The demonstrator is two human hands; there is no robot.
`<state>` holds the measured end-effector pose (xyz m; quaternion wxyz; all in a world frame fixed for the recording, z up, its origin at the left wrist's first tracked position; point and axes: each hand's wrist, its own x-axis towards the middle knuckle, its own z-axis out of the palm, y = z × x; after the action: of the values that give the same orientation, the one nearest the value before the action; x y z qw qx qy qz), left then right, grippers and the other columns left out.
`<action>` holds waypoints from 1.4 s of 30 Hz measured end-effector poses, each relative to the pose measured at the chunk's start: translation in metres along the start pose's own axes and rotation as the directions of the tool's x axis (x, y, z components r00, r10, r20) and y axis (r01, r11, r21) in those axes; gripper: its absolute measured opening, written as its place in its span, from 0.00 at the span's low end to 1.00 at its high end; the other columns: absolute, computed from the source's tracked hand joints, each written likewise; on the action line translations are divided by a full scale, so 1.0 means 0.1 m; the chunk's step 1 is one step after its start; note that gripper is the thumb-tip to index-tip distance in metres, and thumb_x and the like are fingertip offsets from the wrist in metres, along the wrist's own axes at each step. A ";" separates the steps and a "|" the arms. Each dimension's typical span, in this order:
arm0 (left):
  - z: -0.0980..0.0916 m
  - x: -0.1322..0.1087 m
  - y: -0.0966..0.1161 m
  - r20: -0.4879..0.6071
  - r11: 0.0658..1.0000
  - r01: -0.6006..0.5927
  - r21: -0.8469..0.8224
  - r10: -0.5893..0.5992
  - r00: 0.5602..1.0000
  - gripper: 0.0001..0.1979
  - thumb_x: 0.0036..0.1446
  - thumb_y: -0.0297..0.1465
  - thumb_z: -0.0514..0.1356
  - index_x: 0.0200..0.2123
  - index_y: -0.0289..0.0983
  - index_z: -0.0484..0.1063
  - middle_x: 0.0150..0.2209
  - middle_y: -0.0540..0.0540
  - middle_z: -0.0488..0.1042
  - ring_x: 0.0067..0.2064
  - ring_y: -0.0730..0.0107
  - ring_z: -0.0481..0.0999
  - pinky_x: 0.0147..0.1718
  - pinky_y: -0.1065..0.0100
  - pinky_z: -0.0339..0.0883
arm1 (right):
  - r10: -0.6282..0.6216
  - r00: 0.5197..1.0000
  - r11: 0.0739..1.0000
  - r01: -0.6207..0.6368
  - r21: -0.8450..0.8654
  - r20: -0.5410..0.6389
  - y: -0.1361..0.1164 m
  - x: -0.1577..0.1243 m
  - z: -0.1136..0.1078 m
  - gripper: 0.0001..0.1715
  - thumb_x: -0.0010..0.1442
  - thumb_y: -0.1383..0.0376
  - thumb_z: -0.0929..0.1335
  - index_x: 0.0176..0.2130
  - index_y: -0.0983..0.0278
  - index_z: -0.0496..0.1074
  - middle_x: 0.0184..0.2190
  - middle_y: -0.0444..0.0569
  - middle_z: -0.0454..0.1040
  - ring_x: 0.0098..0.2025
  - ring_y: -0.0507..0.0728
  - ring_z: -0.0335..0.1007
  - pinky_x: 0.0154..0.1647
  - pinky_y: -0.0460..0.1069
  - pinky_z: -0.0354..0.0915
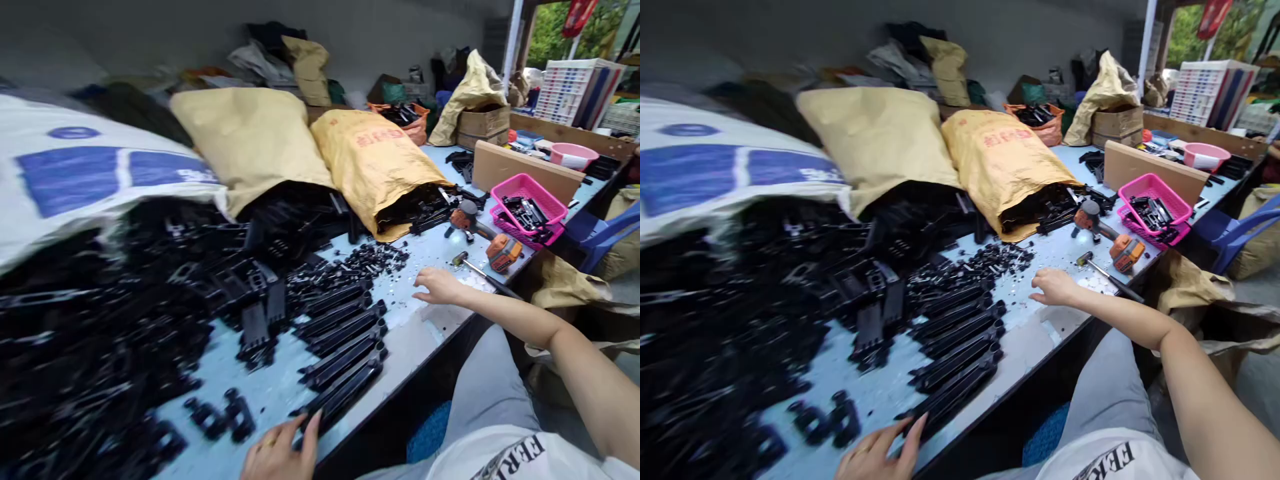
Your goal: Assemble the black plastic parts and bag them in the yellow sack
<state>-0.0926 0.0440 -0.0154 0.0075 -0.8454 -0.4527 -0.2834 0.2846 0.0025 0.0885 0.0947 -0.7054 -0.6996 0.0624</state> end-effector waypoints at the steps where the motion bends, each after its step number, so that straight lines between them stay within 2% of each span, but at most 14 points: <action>1: -0.02 -0.02 0.05 0.029 0.998 0.051 0.027 -0.051 0.998 0.17 0.54 0.43 0.50 0.30 0.39 0.73 0.27 0.43 0.75 0.32 0.58 0.73 0.35 0.62 0.66 | -0.043 0.999 0.999 0.043 0.026 0.012 -0.13 0.03 0.10 0.19 0.62 0.59 0.64 0.51 0.65 0.65 0.49 0.51 0.67 0.46 0.56 0.67 0.45 0.56 0.67; 4: -0.08 -0.09 0.22 0.072 0.984 0.158 0.084 -0.164 0.984 0.19 0.56 0.42 0.49 0.32 0.36 0.74 0.25 0.42 0.75 0.30 0.60 0.74 0.31 0.65 0.65 | -0.180 0.983 0.979 0.175 0.103 0.042 -0.44 0.14 0.32 0.20 0.62 0.59 0.64 0.51 0.66 0.65 0.49 0.52 0.67 0.46 0.57 0.67 0.45 0.56 0.67; 7: -0.12 -0.07 0.38 0.001 0.977 0.184 0.105 -0.185 0.983 0.19 0.58 0.39 0.48 0.33 0.33 0.74 0.27 0.40 0.75 0.32 0.59 0.75 0.33 0.65 0.65 | -0.289 0.955 0.947 0.276 0.163 0.061 -0.60 0.30 0.40 0.20 0.62 0.59 0.64 0.51 0.66 0.65 0.48 0.51 0.67 0.46 0.57 0.68 0.45 0.56 0.67; 11: -0.11 0.21 0.50 -0.076 0.975 0.201 0.092 -0.194 0.978 0.17 0.61 0.35 0.47 0.33 0.33 0.73 0.30 0.39 0.76 0.34 0.59 0.74 0.37 0.63 0.64 | -0.374 0.927 0.905 0.355 0.235 0.039 -0.65 0.60 0.35 0.16 0.61 0.58 0.65 0.42 0.67 0.71 0.40 0.50 0.73 0.39 0.54 0.70 0.41 0.49 0.66; 14: -0.04 0.50 0.51 -0.033 0.969 0.230 0.088 -0.228 0.973 0.17 0.61 0.32 0.46 0.33 0.33 0.72 0.31 0.38 0.76 0.36 0.58 0.74 0.40 0.61 0.64 | -0.302 0.953 0.909 0.297 0.292 -0.030 -0.63 0.84 0.33 0.14 0.61 0.59 0.65 0.36 0.67 0.74 0.33 0.49 0.75 0.35 0.51 0.70 0.36 0.45 0.63; 17: 0.01 0.68 0.52 0.076 0.950 0.298 0.090 -0.305 0.949 0.17 0.60 0.30 0.45 0.34 0.31 0.72 0.32 0.36 0.75 0.38 0.55 0.73 0.41 0.59 0.63 | -0.218 0.976 0.967 0.213 0.140 0.015 -0.66 1.05 0.38 0.15 0.62 0.59 0.63 0.38 0.66 0.73 0.35 0.49 0.76 0.36 0.52 0.70 0.37 0.45 0.62; 19: -0.01 0.69 0.58 0.058 0.931 0.361 0.062 -0.364 0.929 0.16 0.60 0.30 0.46 0.40 0.29 0.71 0.36 0.34 0.74 0.41 0.53 0.72 0.42 0.56 0.63 | -0.222 0.973 0.975 0.221 0.013 0.065 -0.73 1.18 0.45 0.15 0.63 0.59 0.62 0.40 0.66 0.73 0.38 0.51 0.75 0.39 0.54 0.70 0.39 0.46 0.62; 23: -0.10 0.41 0.85 0.013 0.865 0.424 -0.268 -0.437 0.899 0.19 0.59 0.36 0.50 0.51 0.32 0.66 0.46 0.34 0.70 0.47 0.53 0.70 0.46 0.55 0.62 | -0.303 0.943 0.946 0.316 -0.076 0.138 -0.95 1.43 0.62 0.12 0.59 0.66 0.65 0.43 0.66 0.71 0.44 0.55 0.72 0.47 0.58 0.67 0.44 0.47 0.62; 25: -0.10 0.22 1.01 0.207 0.692 0.490 -0.530 -0.456 0.866 0.19 0.58 0.38 0.53 0.49 0.35 0.66 0.43 0.38 0.71 0.42 0.60 0.72 0.41 0.60 0.66 | -0.329 0.926 0.931 0.351 -0.097 0.187 -1.07 1.56 0.69 0.14 0.56 0.71 0.65 0.43 0.67 0.71 0.45 0.57 0.71 0.48 0.58 0.66 0.46 0.47 0.61; 27: -0.08 0.06 1.15 0.429 0.410 0.604 -0.683 -0.444 0.787 0.20 0.55 0.39 0.56 0.48 0.36 0.66 0.40 0.41 0.71 0.37 0.65 0.73 0.36 0.65 0.67 | -0.343 0.909 0.921 0.375 -0.105 0.238 -1.15 1.68 0.74 0.16 0.53 0.74 0.65 0.43 0.68 0.70 0.44 0.59 0.72 0.47 0.59 0.67 0.46 0.48 0.61; 30: -0.06 -0.07 1.24 0.654 -0.009 0.715 -0.699 -0.412 0.634 0.22 0.53 0.40 0.59 0.49 0.36 0.64 0.40 0.42 0.69 0.38 0.67 0.74 0.36 0.67 0.68 | -0.368 0.878 0.907 0.412 -0.090 0.306 -1.19 1.80 0.73 0.21 0.49 0.74 0.68 0.46 0.68 0.69 0.44 0.57 0.73 0.45 0.59 0.69 0.45 0.48 0.62; 34: -0.09 -0.09 1.22 0.822 -0.448 0.692 -0.566 -0.369 0.434 0.30 0.50 0.40 0.63 0.54 0.38 0.56 0.46 0.39 0.67 0.43 0.63 0.74 0.39 0.63 0.69 | -0.411 0.828 0.889 0.457 -0.034 0.381 -1.12 1.92 0.52 0.25 0.48 0.70 0.70 0.48 0.66 0.68 0.45 0.52 0.73 0.44 0.57 0.69 0.43 0.47 0.63; 38: -0.02 0.13 1.23 0.843 -0.678 0.501 -0.538 -0.436 0.315 0.29 0.48 0.40 0.65 0.51 0.38 0.58 0.52 0.36 0.64 0.49 0.58 0.72 0.44 0.60 0.68 | -0.367 0.734 0.926 0.348 0.147 0.572 -1.14 2.02 0.35 0.37 0.46 0.55 0.72 0.53 0.64 0.66 0.51 0.53 0.69 0.50 0.60 0.67 0.49 0.50 0.63; 42: 0.06 0.46 1.25 0.768 -0.700 0.321 -0.637 -0.612 0.189 0.21 0.49 0.42 0.64 0.43 0.38 0.66 0.50 0.39 0.69 0.53 0.61 0.69 0.50 0.62 0.63 | -0.221 0.677 0.970 0.082 0.227 0.702 -1.24 1.88 0.47 0.52 0.40 0.43 0.72 0.58 0.64 0.62 0.61 0.56 0.58 0.61 0.66 0.53 0.60 0.58 0.53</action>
<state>0.0268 0.0069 0.0325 -0.6973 -0.0047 -0.5068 -0.5068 0.1555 0.1934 0.0785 -0.1212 -0.5518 -0.7279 0.3886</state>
